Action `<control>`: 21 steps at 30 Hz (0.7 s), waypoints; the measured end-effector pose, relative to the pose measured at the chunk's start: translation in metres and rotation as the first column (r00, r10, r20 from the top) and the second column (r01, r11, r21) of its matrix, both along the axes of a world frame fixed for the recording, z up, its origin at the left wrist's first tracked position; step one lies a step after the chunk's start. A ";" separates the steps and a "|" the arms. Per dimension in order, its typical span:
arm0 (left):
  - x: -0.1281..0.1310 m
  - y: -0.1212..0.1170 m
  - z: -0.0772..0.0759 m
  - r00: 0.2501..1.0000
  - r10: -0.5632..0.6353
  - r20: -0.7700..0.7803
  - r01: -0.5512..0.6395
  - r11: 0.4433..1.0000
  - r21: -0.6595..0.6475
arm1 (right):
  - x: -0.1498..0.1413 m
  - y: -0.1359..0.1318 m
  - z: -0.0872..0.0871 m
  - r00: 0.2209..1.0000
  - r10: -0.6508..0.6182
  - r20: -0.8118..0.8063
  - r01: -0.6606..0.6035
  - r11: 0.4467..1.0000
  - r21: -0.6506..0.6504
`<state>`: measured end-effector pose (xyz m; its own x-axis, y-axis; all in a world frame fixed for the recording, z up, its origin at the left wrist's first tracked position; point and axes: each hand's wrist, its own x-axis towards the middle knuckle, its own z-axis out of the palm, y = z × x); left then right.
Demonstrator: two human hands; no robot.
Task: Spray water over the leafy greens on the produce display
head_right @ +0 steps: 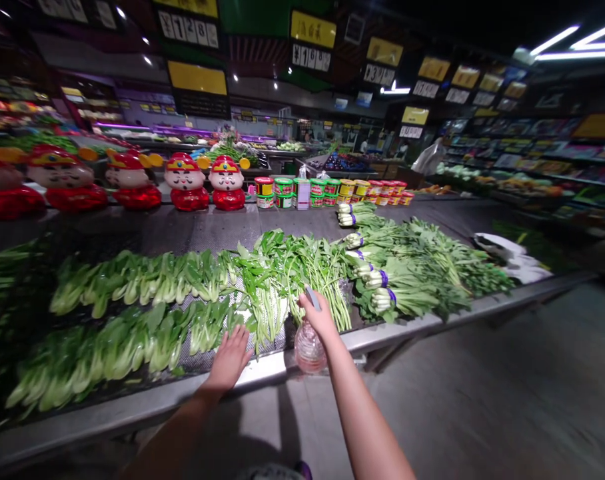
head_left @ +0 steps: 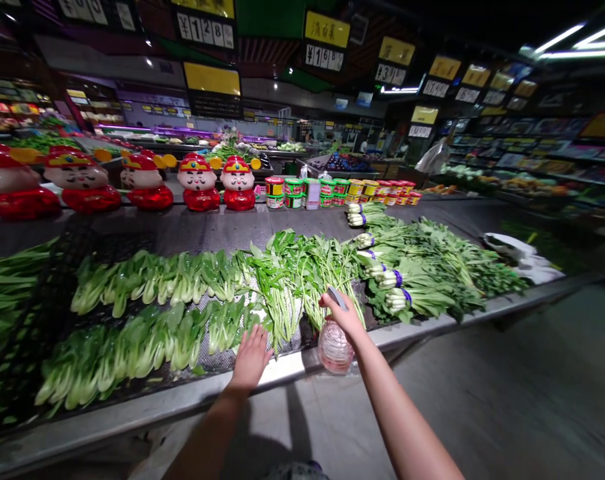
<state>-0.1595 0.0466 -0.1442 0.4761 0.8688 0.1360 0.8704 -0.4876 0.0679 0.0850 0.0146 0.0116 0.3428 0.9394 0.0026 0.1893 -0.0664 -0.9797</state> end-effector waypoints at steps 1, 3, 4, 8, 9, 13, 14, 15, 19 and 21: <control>0.004 0.000 0.001 1.000 -0.006 -0.003 0.006 1.000 0.001 | 0.004 0.001 0.001 1.000 -0.007 0.012 0.007 1.000 0.006; 0.011 0.000 0.001 1.000 -0.019 -0.005 0.019 1.000 -0.004 | 0.012 0.003 -0.003 0.999 -0.026 0.037 0.026 1.000 0.005; 0.015 0.000 0.001 1.000 -0.028 -0.006 0.028 1.000 -0.009 | 0.015 0.003 -0.006 0.998 -0.034 0.047 0.034 0.999 0.002; 0.024 0.000 -0.004 0.998 -0.056 -0.007 0.056 0.998 -0.012 | 0.028 0.002 -0.024 0.997 -0.051 0.061 0.052 0.999 -0.015; 0.026 0.000 -0.005 0.998 -0.061 0.001 0.061 0.998 -0.002 | 0.030 0.000 -0.026 0.996 -0.064 0.060 0.065 0.998 -0.017; 0.035 0.002 -0.008 0.996 -0.087 0.030 0.086 0.996 0.035 | 0.041 -0.002 -0.021 0.993 -0.107 0.049 0.108 0.994 -0.020; 0.038 0.002 -0.008 0.995 -0.092 0.030 0.091 0.995 0.038 | 0.044 -0.002 -0.017 0.994 -0.105 0.045 0.105 0.994 -0.018; 0.041 0.002 -0.007 0.995 -0.097 0.026 0.096 0.995 0.040 | 0.048 -0.002 -0.013 0.994 -0.099 0.041 0.100 0.995 -0.014; 0.054 0.001 -0.005 0.992 -0.127 -0.001 0.127 0.991 0.029 | 0.063 0.003 -0.006 0.991 -0.121 0.064 0.121 0.993 0.015; 0.059 0.001 -0.005 0.990 -0.139 -0.014 0.139 0.990 0.019 | 0.072 0.004 -0.009 0.986 -0.142 0.091 0.141 0.990 0.018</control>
<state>-0.1005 0.0472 -0.1495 0.5936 0.7915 0.1453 0.7951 -0.6048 0.0461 0.1567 0.0186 0.0025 0.4704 0.8810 0.0507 0.2678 -0.0878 -0.9595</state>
